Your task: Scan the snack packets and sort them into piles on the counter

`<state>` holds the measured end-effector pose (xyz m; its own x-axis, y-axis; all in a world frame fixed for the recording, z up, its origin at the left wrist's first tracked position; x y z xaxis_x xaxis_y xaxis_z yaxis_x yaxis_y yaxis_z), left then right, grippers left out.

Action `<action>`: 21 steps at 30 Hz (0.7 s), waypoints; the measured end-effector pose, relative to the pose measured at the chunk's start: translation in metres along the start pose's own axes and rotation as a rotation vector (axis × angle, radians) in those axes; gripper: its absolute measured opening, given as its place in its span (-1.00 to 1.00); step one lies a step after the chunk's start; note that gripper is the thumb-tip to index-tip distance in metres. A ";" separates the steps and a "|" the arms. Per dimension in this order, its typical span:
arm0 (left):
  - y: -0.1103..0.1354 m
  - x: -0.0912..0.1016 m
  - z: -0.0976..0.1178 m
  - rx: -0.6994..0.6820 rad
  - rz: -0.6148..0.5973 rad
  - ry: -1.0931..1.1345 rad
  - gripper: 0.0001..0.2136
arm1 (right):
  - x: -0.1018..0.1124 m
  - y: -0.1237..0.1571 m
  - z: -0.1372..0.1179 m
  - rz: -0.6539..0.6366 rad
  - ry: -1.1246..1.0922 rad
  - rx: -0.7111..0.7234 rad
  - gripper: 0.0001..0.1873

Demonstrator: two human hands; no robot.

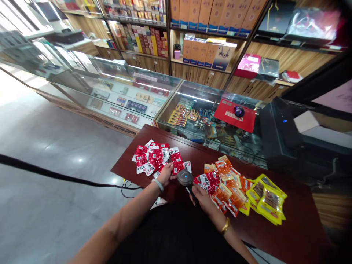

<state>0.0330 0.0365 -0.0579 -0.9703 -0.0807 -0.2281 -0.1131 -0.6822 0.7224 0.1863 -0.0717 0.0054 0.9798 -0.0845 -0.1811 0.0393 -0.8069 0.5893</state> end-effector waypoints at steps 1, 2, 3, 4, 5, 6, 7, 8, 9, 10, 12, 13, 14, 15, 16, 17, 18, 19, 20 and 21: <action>-0.001 0.005 0.003 -0.019 0.022 0.021 -0.78 | -0.005 -0.002 0.001 -0.016 0.012 -0.009 -0.31; -0.001 0.010 0.004 -0.025 0.037 0.047 -0.77 | -0.009 -0.004 0.002 -0.030 0.022 -0.017 -0.29; -0.002 0.015 0.006 -0.027 0.053 0.066 -0.76 | -0.011 -0.006 0.001 -0.041 0.031 -0.020 -0.27; -0.002 0.019 0.007 -0.029 0.064 0.074 -0.76 | -0.013 -0.007 0.001 -0.048 0.040 -0.021 -0.26; -0.003 0.024 0.010 -0.039 0.073 0.066 -0.75 | -0.015 -0.008 0.000 -0.052 0.048 -0.020 -0.26; -0.004 0.028 0.014 -0.061 0.085 0.032 -0.76 | -0.015 -0.009 -0.001 -0.052 0.054 -0.019 -0.26; -0.004 0.035 0.020 -0.098 0.114 -0.028 -0.77 | -0.016 -0.009 -0.001 -0.050 0.060 -0.019 -0.26; -0.005 0.042 0.027 -0.150 0.156 -0.120 -0.78 | -0.015 -0.010 0.000 -0.044 0.065 -0.019 -0.25; -0.005 0.049 0.037 -0.214 0.203 -0.238 -0.78 | -0.014 -0.010 0.000 -0.037 0.069 -0.019 -0.24; -0.004 0.055 0.047 -0.286 0.254 -0.374 -0.78 | -0.013 -0.009 0.001 -0.030 0.073 -0.018 -0.24; 0.000 0.062 0.069 -0.442 0.340 -0.640 -0.76 | -0.009 -0.007 0.004 -0.013 0.073 -0.014 -0.26; 0.004 0.061 0.080 -0.533 0.380 -0.754 -0.74 | -0.006 -0.005 0.005 0.001 0.068 -0.016 -0.28; 0.009 0.059 0.091 -0.632 0.421 -0.853 -0.71 | -0.002 -0.004 0.006 0.019 0.058 -0.021 -0.30; 0.016 0.055 0.100 -0.732 0.467 -0.939 -0.68 | 0.002 -0.001 0.006 0.034 0.048 -0.026 -0.32; 0.023 0.048 0.106 -0.824 0.503 -1.012 -0.67 | 0.007 0.001 0.005 0.056 0.037 -0.026 -0.35; 0.029 0.038 0.109 -0.901 0.511 -1.073 -0.67 | 0.013 0.004 0.003 0.079 0.026 -0.020 -0.38; 0.033 0.024 0.108 -0.954 0.483 -1.122 -0.68 | 0.020 0.007 0.001 0.101 0.017 -0.007 -0.42; 0.034 0.009 0.102 -0.979 0.415 -1.162 -0.70 | 0.030 0.009 -0.003 0.143 0.000 0.018 -0.45; 0.034 -0.009 0.092 -0.977 0.319 -1.193 -0.73 | 0.039 0.012 -0.006 0.169 -0.017 0.037 -0.49; 0.032 -0.026 0.079 -0.952 0.212 -1.220 -0.76 | 0.050 0.015 -0.008 0.210 -0.044 0.055 -0.51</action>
<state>0.0381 0.0746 0.0226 -0.5844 0.0629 0.8090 -0.2423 -0.9650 -0.1000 0.2372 -0.0834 0.0122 0.9557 -0.2791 -0.0939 -0.1771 -0.7994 0.5741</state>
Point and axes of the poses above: each hand's wrist, its own y-axis away from the middle knuckle, its own x-axis out of the back of the hand, z = x × y, the point moved 9 cm from there along -y, towards the middle knuckle, and after that the axes turned 5 degrees about z, right-handed, at the moved point
